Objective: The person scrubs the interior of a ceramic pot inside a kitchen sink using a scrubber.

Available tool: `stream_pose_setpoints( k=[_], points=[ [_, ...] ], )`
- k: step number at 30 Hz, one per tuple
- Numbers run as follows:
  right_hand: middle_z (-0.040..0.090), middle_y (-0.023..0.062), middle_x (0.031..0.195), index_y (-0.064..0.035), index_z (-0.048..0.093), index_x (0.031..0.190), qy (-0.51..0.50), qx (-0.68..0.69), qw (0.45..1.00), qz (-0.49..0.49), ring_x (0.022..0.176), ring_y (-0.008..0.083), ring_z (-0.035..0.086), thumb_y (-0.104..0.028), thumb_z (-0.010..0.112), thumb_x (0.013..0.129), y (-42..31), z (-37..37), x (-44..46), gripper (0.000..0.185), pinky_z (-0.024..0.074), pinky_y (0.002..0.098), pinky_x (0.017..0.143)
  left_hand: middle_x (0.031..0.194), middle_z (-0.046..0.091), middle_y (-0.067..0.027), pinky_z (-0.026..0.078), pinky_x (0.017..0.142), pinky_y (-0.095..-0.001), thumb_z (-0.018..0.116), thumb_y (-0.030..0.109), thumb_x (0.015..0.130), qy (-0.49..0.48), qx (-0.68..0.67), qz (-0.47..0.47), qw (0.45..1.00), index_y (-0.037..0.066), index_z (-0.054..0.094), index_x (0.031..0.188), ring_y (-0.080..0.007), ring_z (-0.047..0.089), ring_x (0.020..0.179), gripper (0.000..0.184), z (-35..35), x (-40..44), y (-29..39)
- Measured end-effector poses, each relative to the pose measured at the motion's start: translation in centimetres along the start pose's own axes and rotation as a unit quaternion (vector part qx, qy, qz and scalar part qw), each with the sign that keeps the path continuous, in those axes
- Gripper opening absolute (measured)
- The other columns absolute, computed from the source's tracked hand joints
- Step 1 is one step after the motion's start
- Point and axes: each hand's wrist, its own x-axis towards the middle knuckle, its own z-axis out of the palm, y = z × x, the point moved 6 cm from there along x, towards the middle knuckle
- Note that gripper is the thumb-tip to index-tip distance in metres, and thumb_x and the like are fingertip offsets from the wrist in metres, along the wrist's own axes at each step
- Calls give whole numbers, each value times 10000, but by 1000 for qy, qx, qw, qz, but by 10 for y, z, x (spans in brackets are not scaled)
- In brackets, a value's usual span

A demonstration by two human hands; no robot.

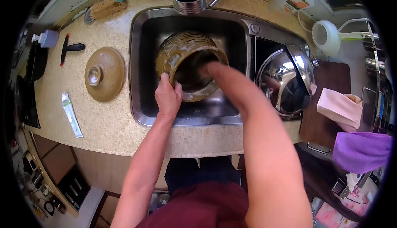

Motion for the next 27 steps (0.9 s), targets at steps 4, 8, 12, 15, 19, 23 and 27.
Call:
stream_pose_setpoints(
  k=[4, 8, 12, 15, 19, 23, 27],
  points=[
    [614, 101, 1302, -112, 657, 1227, 83, 95, 984, 125, 1183, 191, 575, -313, 507, 949, -30, -32, -40, 374, 421, 303, 1034, 841, 627, -250, 488, 659, -523, 637, 103, 825, -1, -4, -6, 1000, 35, 477, 987, -464, 614, 784, 238, -1, 1, -1],
    [598, 107, 1340, -98, 625, 1288, 128, 120, 984, 38, 1227, 213, 563, -291, 476, 968, -58, -39, -41, 403, 420, 320, 1044, 842, 625, -248, 486, 660, -528, 634, 104, 825, -30, -13, -21, 999, 42, 473, 978, -465, 612, 786, 230, -3, -11, -4],
    [646, 134, 1259, -28, 644, 1245, 101, 149, 976, 127, 1173, 249, 605, -255, 500, 957, -40, -56, -76, 394, 453, 341, 1011, 885, 632, -189, 499, 638, -537, 621, 101, 820, -7, -9, -10, 1000, 64, 454, 965, -445, 623, 751, 224, -2, 1, -4],
    [628, 200, 1251, -39, 636, 1244, 93, 253, 950, 159, 1181, 303, 590, -261, 620, 873, -83, -58, -67, 432, 460, 356, 1001, 886, 629, -187, 499, 639, -539, 628, 108, 820, -9, -5, -12, 1000, 64, 454, 966, -446, 622, 751, 231, -2, 6, -2],
    [667, 184, 1190, -37, 682, 1174, 111, 121, 968, 191, 1094, 294, 652, -223, 541, 878, -14, -36, -81, 377, 503, 394, 943, 875, 632, -200, 497, 651, -534, 626, 109, 818, -23, -10, -17, 1000, 60, 464, 972, -448, 621, 763, 229, -3, 1, -4],
    [607, 198, 1288, -26, 603, 1264, 211, 287, 931, 82, 1199, 311, 582, -260, 559, 868, -78, -40, -41, 462, 457, 392, 1003, 864, 635, -223, 493, 657, -532, 614, 98, 817, -21, -22, -29, 999, 53, 469, 958, -456, 619, 775, 206, -6, 5, -6],
    [632, 220, 1215, -37, 640, 1178, 515, 81, 834, 178, 1119, 350, 612, -269, 566, 851, -71, -61, -37, 408, 476, 416, 967, 839, 626, -235, 487, 655, -536, 618, 94, 815, -22, -17, -34, 999, 49, 467, 944, -465, 611, 767, 204, -3, 6, -7]
  ],
)
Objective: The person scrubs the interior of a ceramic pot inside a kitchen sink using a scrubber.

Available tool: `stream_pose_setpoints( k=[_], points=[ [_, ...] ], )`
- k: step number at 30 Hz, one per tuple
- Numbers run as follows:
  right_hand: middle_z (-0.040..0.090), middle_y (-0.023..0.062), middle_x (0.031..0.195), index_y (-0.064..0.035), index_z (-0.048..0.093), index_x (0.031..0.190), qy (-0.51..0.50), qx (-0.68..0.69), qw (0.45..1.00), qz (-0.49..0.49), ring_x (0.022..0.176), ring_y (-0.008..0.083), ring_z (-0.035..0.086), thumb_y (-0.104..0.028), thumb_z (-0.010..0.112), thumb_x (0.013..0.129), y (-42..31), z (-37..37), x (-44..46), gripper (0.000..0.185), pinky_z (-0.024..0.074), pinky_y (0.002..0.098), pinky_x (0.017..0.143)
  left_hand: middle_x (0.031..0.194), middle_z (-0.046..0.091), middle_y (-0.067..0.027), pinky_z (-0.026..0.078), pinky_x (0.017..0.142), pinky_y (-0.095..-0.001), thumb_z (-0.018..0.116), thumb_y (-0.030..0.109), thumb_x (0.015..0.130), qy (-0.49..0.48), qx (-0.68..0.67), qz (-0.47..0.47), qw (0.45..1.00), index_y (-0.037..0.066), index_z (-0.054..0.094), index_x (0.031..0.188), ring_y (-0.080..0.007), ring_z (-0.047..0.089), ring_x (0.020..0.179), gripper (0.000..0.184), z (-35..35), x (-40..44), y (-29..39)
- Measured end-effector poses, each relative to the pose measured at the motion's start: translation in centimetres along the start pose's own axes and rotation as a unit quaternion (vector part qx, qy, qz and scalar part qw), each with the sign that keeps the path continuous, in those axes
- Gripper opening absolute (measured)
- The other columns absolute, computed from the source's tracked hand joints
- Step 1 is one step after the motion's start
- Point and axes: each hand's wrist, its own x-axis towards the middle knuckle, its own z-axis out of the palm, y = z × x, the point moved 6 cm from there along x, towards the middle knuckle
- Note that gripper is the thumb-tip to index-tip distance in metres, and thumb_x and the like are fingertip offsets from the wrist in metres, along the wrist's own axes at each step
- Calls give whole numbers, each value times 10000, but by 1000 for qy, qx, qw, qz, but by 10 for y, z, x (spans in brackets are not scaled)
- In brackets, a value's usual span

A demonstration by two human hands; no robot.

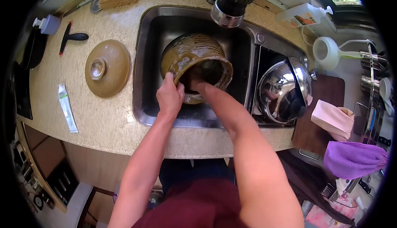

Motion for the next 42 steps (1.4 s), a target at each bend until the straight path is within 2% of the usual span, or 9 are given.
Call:
stream_pose_setpoints(
  k=[3, 14, 18, 23, 28, 31, 33, 35, 42],
  points=[
    [690, 204, 1083, -56, 716, 1044, -131, 20, 981, 141, 981, 328, 679, -270, 583, 834, 114, 58, -6, 328, 532, 433, 858, 824, 620, -243, 486, 655, -534, 622, 94, 816, 15, 2, 11, 1000, 44, 467, 944, -468, 607, 762, 207, -2, -2, 4],
    [710, 206, 1005, -66, 755, 963, -121, -28, 991, 54, 896, 317, 707, -234, 582, 825, 92, 58, -6, 277, 559, 436, 794, 863, 628, -213, 488, 635, -538, 643, 82, 797, 23, 13, 35, 999, 47, 460, 956, -457, 612, 753, 245, 0, -3, 4],
    [675, 234, 1120, -36, 693, 1141, -316, -115, 939, 70, 1047, 328, 668, -224, 613, 816, 13, -8, -23, 384, 523, 426, 915, 866, 634, -201, 501, 618, -543, 634, 87, 799, 3, 43, 31, 999, 59, 478, 974, -440, 628, 714, 236, -3, 6, 8],
    [665, 257, 1119, 13, 663, 1122, -151, 442, 835, 290, 1043, 351, 663, -210, 645, 837, -24, -38, -22, 363, 495, 398, 900, 855, 639, -191, 521, 637, -525, 656, 126, 797, -40, 138, 86, 986, 60, 482, 1016, -421, 643, 733, 287, -8, 43, 39],
    [680, 251, 1091, 3, 686, 1094, -29, 601, 752, 270, 1038, 341, 665, -206, 656, 847, -24, -19, -10, 325, 490, 386, 893, 879, 630, -241, 503, 686, -524, 640, 115, 821, 44, 47, 12, 998, 18, 472, 1021, -461, 623, 796, 278, -11, 19, 20],
    [683, 227, 1128, 11, 695, 1090, -139, 630, 708, 288, 1091, 343, 645, -209, 621, 874, -23, -7, -14, 317, 487, 372, 908, 894, 625, -252, 487, 710, -520, 629, 108, 830, 3, 22, -8, 1000, 0, 461, 1028, -483, 606, 834, 281, 1, 6, 2],
    [671, 207, 1177, -3, 698, 1119, -279, 251, 897, 233, 1097, 327, 646, -184, 586, 886, 2, 9, -14, 316, 506, 355, 896, 890, 619, -258, 481, 712, -516, 629, 95, 821, -5, 13, -11, 1000, -2, 458, 1028, -484, 601, 842, 286, 4, 2, -2],
    [680, 215, 1138, -22, 710, 1112, -309, -90, 946, -25, 1046, 309, 673, -174, 596, 861, 34, 9, -7, 315, 532, 366, 869, 881, 617, -271, 488, 693, -545, 621, 97, 816, 6, -10, 22, 1000, 19, 460, 1019, -488, 604, 807, 271, 4, 1, 2],
    [645, 212, 1207, -36, 679, 1175, -313, 1, 936, 163, 1127, 334, 626, -166, 576, 841, 41, -6, 26, 373, 486, 428, 965, 863, 614, -265, 484, 692, -528, 623, 74, 797, 32, -25, 21, 999, 15, 476, 1029, -483, 603, 801, 281, 5, 3, 0]
  ],
)
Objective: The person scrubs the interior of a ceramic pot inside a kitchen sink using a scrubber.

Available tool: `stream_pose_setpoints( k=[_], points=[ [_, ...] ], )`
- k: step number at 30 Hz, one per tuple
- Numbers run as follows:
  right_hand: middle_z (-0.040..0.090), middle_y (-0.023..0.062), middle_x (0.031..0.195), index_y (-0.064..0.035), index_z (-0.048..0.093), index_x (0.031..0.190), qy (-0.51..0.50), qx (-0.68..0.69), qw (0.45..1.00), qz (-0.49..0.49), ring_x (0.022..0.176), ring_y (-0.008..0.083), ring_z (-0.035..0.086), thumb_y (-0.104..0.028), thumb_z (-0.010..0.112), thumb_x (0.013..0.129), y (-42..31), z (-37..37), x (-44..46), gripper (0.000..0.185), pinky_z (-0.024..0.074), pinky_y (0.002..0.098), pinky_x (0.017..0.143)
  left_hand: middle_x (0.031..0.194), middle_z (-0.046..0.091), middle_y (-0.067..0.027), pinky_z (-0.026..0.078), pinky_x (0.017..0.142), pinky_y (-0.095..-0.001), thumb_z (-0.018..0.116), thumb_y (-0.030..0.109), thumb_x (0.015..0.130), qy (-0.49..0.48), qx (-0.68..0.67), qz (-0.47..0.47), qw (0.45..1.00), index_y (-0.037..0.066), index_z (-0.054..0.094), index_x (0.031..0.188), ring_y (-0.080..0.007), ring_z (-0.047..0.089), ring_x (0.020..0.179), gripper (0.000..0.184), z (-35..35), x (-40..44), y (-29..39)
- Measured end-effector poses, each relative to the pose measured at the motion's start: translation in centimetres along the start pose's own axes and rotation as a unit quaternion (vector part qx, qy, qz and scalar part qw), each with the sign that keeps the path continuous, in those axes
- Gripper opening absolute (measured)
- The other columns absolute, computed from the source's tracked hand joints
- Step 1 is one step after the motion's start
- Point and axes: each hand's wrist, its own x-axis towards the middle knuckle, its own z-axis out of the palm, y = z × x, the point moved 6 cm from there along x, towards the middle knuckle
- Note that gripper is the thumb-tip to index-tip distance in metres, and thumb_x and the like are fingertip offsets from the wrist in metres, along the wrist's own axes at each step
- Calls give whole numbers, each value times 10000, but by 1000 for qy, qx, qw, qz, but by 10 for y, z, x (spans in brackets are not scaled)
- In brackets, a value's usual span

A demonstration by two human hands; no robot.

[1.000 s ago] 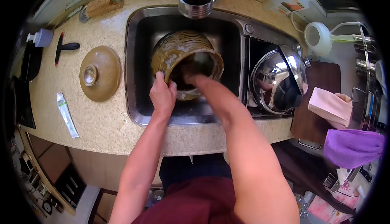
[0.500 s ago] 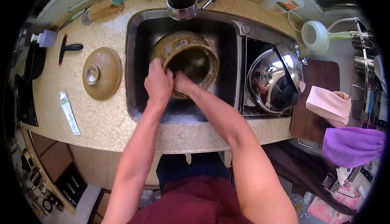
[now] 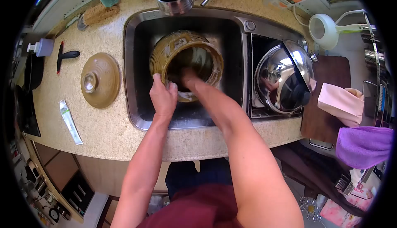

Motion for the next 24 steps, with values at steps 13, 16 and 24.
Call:
stream_pose_setpoints(
  k=[13, 16, 24],
  points=[
    [725, 137, 1029, -77, 759, 971, 65, 87, 983, -148, 987, 288, 689, -194, 607, 844, -25, 64, 9, 230, 516, 400, 903, 854, 610, -262, 476, 706, -527, 625, 75, 789, 10, -3, -9, 1000, 10, 470, 997, -477, 595, 797, 268, -2, -3, 4],
    [720, 116, 1066, -89, 750, 1016, -11, -129, 988, -88, 970, 283, 685, -178, 613, 828, 49, 47, 44, 249, 519, 394, 895, 862, 612, -260, 476, 707, -529, 626, 76, 790, -1, 1, -22, 1000, 9, 468, 995, -476, 595, 797, 267, -1, -1, 3],
    [685, 129, 1174, -110, 729, 1106, -72, -165, 967, -182, 1117, 249, 638, -196, 583, 867, 18, 76, 33, 294, 502, 379, 937, 891, 617, -253, 474, 709, -534, 617, 72, 797, 3, -4, -15, 1000, 22, 480, 1019, -472, 599, 815, 265, -3, 0, 5]
  ],
)
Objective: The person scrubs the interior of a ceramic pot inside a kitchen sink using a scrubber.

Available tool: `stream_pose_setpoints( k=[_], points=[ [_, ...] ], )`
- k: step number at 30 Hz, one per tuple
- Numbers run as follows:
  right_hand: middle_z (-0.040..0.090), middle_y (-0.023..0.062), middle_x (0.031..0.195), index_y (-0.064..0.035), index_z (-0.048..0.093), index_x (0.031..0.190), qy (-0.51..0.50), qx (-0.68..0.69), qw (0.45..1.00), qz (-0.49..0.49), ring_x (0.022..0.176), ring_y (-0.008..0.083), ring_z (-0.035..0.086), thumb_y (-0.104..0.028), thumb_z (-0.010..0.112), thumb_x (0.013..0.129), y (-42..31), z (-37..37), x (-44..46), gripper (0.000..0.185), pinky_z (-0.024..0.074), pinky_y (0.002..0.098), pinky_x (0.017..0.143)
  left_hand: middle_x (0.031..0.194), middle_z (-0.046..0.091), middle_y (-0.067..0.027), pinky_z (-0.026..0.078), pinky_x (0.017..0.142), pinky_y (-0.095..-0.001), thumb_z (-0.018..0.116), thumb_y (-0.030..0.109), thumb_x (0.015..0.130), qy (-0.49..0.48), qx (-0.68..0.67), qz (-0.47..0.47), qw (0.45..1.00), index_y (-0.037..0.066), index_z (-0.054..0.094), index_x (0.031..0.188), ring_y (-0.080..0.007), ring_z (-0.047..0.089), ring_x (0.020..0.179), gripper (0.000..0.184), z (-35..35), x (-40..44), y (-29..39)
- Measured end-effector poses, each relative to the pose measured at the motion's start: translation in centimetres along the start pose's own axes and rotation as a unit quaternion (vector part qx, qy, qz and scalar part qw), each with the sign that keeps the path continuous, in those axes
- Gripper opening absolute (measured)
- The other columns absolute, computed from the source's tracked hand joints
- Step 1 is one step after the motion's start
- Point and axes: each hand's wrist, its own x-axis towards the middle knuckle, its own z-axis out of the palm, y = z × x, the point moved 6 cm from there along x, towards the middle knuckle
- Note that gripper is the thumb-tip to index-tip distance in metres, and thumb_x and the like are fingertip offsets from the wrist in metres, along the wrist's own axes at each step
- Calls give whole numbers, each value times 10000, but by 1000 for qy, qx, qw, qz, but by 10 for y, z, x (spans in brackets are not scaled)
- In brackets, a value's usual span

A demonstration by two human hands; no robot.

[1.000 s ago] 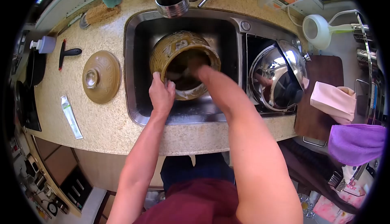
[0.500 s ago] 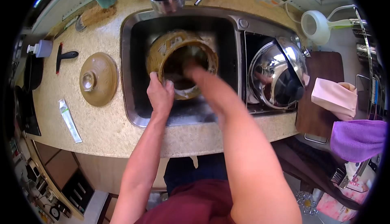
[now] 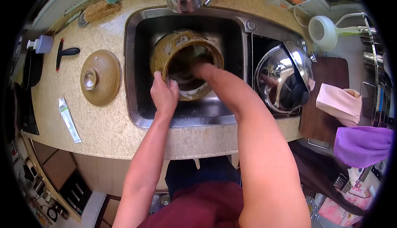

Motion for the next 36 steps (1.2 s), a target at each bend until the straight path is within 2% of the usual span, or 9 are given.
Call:
stream_pose_setpoints(
  k=[4, 7, 9, 13, 15, 20, 27, 30, 36],
  points=[
    [675, 145, 1189, -87, 746, 1042, -22, -115, 992, 37, 1168, 272, 607, -241, 588, 858, -24, -41, -45, 287, 463, 405, 1002, 898, 618, -251, 476, 708, -531, 611, 77, 799, 12, 6, 1, 1000, 25, 484, 1016, -470, 601, 818, 256, 0, 0, 1],
    [686, 132, 1177, -128, 738, 1089, 84, 192, 978, -5, 1073, 275, 652, -286, 534, 905, -50, -38, -35, 317, 502, 372, 943, 886, 615, -240, 475, 701, -530, 606, 75, 799, 2, 15, -13, 1000, 31, 482, 1004, -466, 601, 816, 244, 1, -4, -4],
    [694, 137, 1152, -122, 737, 1087, -129, -3, 991, -31, 1048, 244, 666, -278, 542, 904, -29, -51, -64, 310, 517, 343, 910, 874, 612, -225, 475, 691, -530, 603, 72, 798, 1, 25, -3, 1000, 37, 476, 987, -458, 603, 814, 230, 3, -1, -4],
    [691, 164, 1133, -36, 717, 1090, -127, -69, 988, -54, 1012, 280, 676, -198, 627, 817, -24, -50, -73, 330, 524, 356, 899, 872, 612, -217, 478, 669, -532, 601, 81, 804, 16, 11, -3, 1000, 41, 478, 973, -450, 607, 787, 213, -1, 0, -1],
    [692, 176, 1122, -43, 727, 1067, 51, 211, 973, 76, 1042, 295, 667, -204, 608, 825, -57, -79, -84, 315, 519, 370, 910, 874, 613, -218, 478, 666, -533, 602, 81, 806, 17, 4, -3, 1000, 41, 478, 978, -452, 606, 783, 216, 0, 3, 2],
    [693, 172, 1125, -64, 737, 1056, -117, -33, 993, -5, 1057, 283, 665, -169, 563, 859, 16, -40, -57, 283, 515, 364, 918, 874, 616, -222, 476, 660, -536, 605, 79, 808, 3, 16, 0, 1000, 41, 478, 992, -458, 603, 782, 227, 2, -1, -2],
    [684, 169, 1148, -48, 721, 1081, 9, 146, 988, 40, 1073, 313, 652, -252, 542, 880, -30, -27, -42, 338, 507, 393, 930, 873, 615, -258, 479, 702, -520, 631, 59, 796, -1, 11, -3, 1000, 14, 464, 1020, -474, 601, 816, 283, 1, -3, -4],
    [656, 203, 1193, -57, 687, 1161, 128, 370, 891, 229, 1160, 325, 605, -244, 575, 874, 53, -28, -23, 361, 466, 419, 992, 879, 614, -264, 479, 708, -518, 633, 55, 793, 12, 8, 10, 1000, 11, 465, 1022, -477, 599, 823, 287, 0, 4, 0],
    [679, 171, 1163, -97, 740, 1067, 186, 178, 960, 112, 1095, 276, 651, -228, 572, 875, -17, 19, 24, 287, 490, 407, 964, 872, 610, -261, 475, 705, -512, 639, 56, 789, 11, 7, -15, 1000, 11, 475, 1027, -476, 595, 822, 292, 3, 3, -2]
  ],
)
